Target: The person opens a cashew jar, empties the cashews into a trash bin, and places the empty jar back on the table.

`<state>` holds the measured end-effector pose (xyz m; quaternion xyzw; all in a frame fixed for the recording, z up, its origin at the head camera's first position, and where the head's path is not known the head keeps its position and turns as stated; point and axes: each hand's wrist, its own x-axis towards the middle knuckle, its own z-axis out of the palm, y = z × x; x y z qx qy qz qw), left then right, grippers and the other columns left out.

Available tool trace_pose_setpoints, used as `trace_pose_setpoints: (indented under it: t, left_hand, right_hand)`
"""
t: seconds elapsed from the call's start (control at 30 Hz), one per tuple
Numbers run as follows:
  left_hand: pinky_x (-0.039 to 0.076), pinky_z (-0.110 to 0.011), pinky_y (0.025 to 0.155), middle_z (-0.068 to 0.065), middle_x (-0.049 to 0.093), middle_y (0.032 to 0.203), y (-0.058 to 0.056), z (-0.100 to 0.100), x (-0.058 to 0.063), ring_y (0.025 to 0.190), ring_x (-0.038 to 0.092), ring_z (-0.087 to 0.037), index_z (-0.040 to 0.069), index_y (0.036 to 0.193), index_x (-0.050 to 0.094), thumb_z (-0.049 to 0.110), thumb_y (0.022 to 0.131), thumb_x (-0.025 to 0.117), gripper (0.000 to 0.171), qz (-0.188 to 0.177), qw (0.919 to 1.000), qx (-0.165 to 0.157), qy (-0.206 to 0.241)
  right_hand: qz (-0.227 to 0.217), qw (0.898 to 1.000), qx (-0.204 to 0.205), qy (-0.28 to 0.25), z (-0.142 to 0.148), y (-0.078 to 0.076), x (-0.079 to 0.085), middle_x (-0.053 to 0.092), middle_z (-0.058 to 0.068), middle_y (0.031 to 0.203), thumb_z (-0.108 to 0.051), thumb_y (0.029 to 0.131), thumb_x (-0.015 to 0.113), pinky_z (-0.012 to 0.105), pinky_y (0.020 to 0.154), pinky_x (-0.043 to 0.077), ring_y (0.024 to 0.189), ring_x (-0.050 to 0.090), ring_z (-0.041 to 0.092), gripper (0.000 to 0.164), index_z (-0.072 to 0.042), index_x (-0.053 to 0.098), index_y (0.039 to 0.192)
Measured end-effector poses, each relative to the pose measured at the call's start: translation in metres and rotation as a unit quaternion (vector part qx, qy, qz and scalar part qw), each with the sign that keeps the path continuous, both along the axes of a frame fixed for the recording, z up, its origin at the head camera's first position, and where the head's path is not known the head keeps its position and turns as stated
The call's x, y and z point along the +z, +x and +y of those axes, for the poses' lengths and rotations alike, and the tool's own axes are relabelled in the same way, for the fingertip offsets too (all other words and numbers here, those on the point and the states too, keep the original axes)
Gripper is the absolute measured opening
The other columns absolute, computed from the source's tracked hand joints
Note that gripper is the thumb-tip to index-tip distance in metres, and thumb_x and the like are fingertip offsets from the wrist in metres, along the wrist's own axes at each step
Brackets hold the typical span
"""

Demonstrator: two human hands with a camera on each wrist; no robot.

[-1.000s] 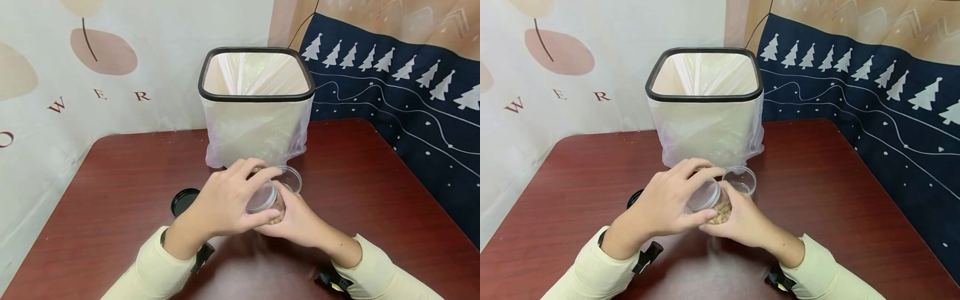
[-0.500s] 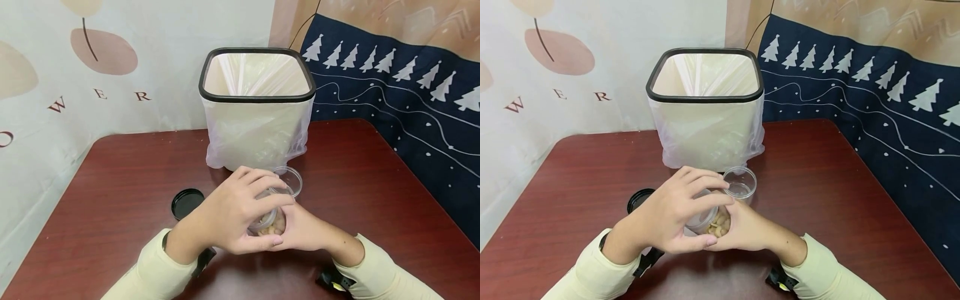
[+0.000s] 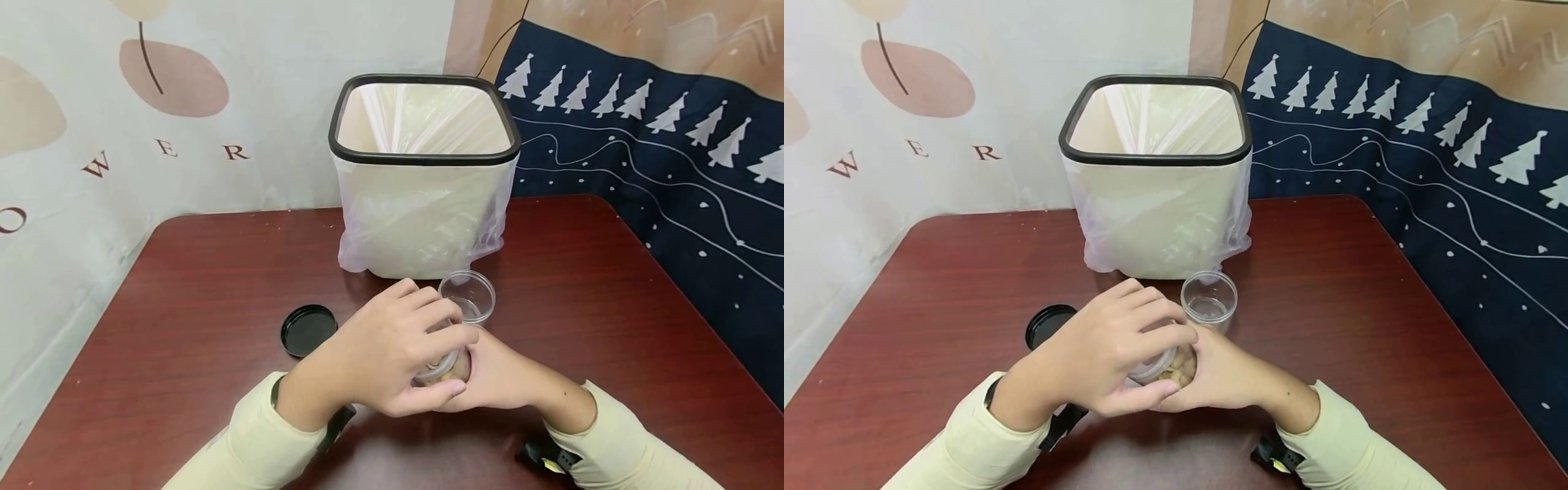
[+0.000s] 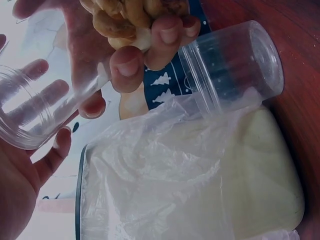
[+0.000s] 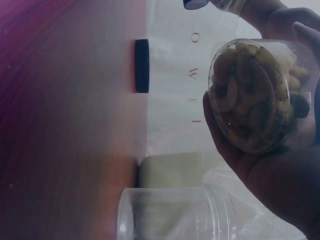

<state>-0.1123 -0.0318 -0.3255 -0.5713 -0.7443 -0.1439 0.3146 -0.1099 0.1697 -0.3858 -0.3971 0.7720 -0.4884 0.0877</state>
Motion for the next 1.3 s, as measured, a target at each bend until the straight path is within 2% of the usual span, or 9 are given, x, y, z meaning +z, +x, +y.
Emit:
trace_pose_setpoints:
  t: [0.23,0.37,0.67,0.83,0.93,1.1,1.3]
  left_hand:
    - [0.045,-0.030,0.069,0.001,0.062,0.091,-0.002,0.000,0.001,0.078,0.057,-0.017,0.015,0.099,0.068,0.049,0.084,0.063,0.038,0.018,0.9997,0.015,0.003]
    - [0.042,-0.030,0.065,0.001,0.062,0.089,-0.004,0.000,0.000,0.072,0.054,-0.016,0.015,0.096,0.068,0.049,0.084,0.062,0.037,0.029,0.9992,0.027,0.006]
    - [0.036,-0.030,0.057,0.002,0.059,0.082,-0.007,0.000,-0.003,0.059,0.048,-0.014,0.014,0.089,0.063,0.051,0.082,0.061,0.038,0.052,0.9967,0.062,0.011]
    - [0.039,-0.028,0.053,0.003,0.058,0.081,-0.007,0.000,-0.005,0.057,0.048,-0.014,0.015,0.092,0.064,0.050,0.083,0.062,0.036,0.042,0.9950,0.090,0.011]
    - [0.040,-0.027,0.049,0.003,0.054,0.077,-0.008,0.000,-0.006,0.053,0.045,-0.013,0.016,0.092,0.064,0.049,0.083,0.063,0.034,0.035,0.9942,0.101,0.018]
    - [0.034,-0.024,0.044,0.003,0.048,0.072,-0.010,0.001,-0.007,0.050,0.035,-0.012,0.015,0.089,0.063,0.046,0.085,0.060,0.031,0.037,0.9925,0.113,0.029]
    - [0.032,-0.024,0.042,0.002,0.050,0.074,-0.010,0.002,-0.009,0.049,0.034,-0.011,0.014,0.092,0.065,0.045,0.086,0.056,0.033,0.040,0.9903,0.128,0.036]
  right_hand:
    - [0.009,1.000,-0.006,0.000,-0.001,-0.001,-0.001,0.067,-0.005,0.110,-0.020,0.075,0.086,0.027,0.087,0.053,0.097,0.065,0.009,0.053,-0.018,0.058,0.120]
    - [0.009,1.000,-0.009,-0.005,-0.002,-0.001,-0.001,0.066,-0.004,0.111,-0.020,0.076,0.085,0.028,0.087,0.054,0.097,0.066,0.010,0.056,-0.018,0.056,0.123]
    - [0.004,0.999,-0.041,-0.004,-0.002,0.000,-0.003,0.067,-0.005,0.112,-0.019,0.074,0.087,0.027,0.087,0.054,0.098,0.066,0.009,0.065,-0.018,0.051,0.128]
    - [-0.019,0.998,-0.065,0.003,-0.004,0.002,-0.004,0.067,-0.008,0.110,-0.023,0.073,0.088,0.027,0.084,0.055,0.095,0.067,0.008,0.066,-0.023,0.051,0.128]
    - [-0.032,0.997,-0.071,0.003,-0.005,0.002,-0.003,0.067,-0.007,0.109,-0.023,0.073,0.088,0.028,0.082,0.056,0.094,0.067,0.008,0.066,-0.022,0.051,0.127]
    - [-0.034,0.996,-0.084,0.004,-0.005,0.002,-0.002,0.067,-0.006,0.110,-0.024,0.072,0.088,0.028,0.082,0.057,0.094,0.067,0.009,0.068,-0.022,0.050,0.129]
    - [-0.026,0.995,-0.094,0.003,-0.006,0.001,-0.003,0.066,-0.007,0.110,-0.026,0.073,0.088,0.028,0.081,0.056,0.093,0.066,0.009,0.067,-0.025,0.050,0.128]
